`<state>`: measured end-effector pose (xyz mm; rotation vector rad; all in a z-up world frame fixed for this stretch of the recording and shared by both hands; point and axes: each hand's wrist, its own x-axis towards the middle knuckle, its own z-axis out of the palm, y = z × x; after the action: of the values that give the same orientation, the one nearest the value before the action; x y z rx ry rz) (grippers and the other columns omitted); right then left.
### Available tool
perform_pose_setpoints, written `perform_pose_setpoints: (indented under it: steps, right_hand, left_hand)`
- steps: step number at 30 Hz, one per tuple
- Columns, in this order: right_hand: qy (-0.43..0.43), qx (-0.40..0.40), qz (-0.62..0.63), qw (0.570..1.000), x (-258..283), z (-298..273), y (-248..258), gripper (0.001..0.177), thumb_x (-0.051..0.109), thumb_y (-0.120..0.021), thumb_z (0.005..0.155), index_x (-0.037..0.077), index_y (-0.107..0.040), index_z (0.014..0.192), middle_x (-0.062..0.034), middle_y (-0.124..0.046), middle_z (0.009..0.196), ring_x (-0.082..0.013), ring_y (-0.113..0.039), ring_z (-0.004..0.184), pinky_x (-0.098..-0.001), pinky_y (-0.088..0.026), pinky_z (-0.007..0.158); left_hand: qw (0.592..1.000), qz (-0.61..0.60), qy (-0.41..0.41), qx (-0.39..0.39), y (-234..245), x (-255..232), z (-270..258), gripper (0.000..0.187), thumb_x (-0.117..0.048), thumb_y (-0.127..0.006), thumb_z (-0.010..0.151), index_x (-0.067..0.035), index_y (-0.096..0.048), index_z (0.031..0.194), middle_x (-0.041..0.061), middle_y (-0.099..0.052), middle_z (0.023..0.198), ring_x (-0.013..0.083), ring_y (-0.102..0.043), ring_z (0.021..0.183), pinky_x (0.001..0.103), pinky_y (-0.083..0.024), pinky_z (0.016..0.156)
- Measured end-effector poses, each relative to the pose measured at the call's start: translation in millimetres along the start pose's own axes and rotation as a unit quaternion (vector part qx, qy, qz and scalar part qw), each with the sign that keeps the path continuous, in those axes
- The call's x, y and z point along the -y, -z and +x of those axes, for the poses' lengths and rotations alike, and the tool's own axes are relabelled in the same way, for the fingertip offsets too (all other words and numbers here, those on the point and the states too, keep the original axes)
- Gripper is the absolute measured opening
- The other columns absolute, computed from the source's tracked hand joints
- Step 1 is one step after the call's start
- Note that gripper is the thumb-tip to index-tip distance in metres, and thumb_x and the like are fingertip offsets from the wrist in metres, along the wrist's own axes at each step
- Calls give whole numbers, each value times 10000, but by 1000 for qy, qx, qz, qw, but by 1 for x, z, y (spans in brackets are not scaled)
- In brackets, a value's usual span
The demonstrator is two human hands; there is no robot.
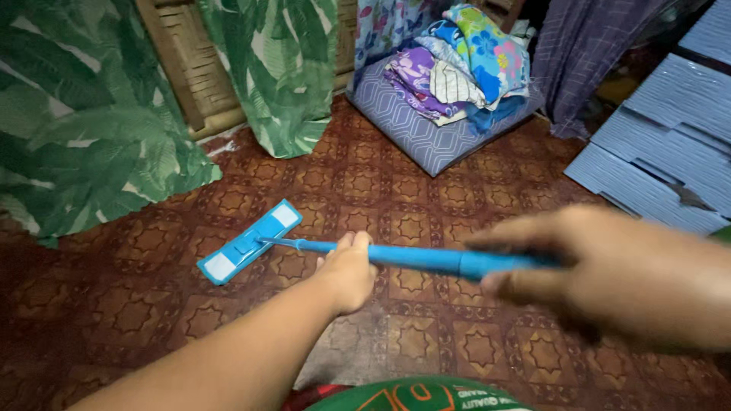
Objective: The person mops the floor using a blue flat mop, moving it across the patterned floor surface around various pieces of furniture and stored items.
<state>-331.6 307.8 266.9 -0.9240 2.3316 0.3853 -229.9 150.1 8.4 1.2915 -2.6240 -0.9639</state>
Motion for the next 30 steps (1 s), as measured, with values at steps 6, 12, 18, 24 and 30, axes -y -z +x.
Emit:
perform_pose_setpoints:
  steps: [6,12,18,24,30]
  right_hand:
    - [23,-45,18,999,32,1,-10,499,445,-711,939,343,-681,1427,-45,-615,637,-146,-533,535,-312,-452,545]
    - [99,-72,117,986,100,40,-35,456,372,-741,894,230,-761,1327,-96,-697,716,-190,-577,575,-378,-501,597]
    - [233,-146,154,949,195,108,-61,520,421,-785,796,210,-725,1268,-153,-791,880,-277,-767,765,-409,-582,779]
    - [323,-193,96,921,286,179,-57,456,375,-761,798,151,-760,1194,-183,-766,958,-325,-751,859,-432,-571,828]
    - [316,-156,85,932,351,188,-39,429,405,-706,842,156,-759,1186,-201,-778,936,-345,-780,842,-445,-599,822]
  left_hand:
    - [1000,-2,21,9,14,27,6,431,-213,-595,935,-165,-465,1342,134,-467,1459,410,-504,1326,580,-384,1102]
    - [992,-28,-107,-55,57,78,19,409,-211,-699,859,-170,-609,1256,144,-605,1340,389,-590,1245,477,-481,1048]
    - [998,-10,-48,-39,123,137,18,492,-224,-725,863,-177,-574,1329,151,-567,1406,385,-545,1294,492,-462,1068]
    - [1000,-20,-8,-18,167,181,9,998,-170,-787,827,-290,-177,1607,168,-236,1648,389,-347,1460,449,-338,1183]
    - [994,-85,1,-71,186,207,12,1039,-62,-718,805,-245,-115,1631,132,-317,1636,349,-421,1438,409,-383,1156]
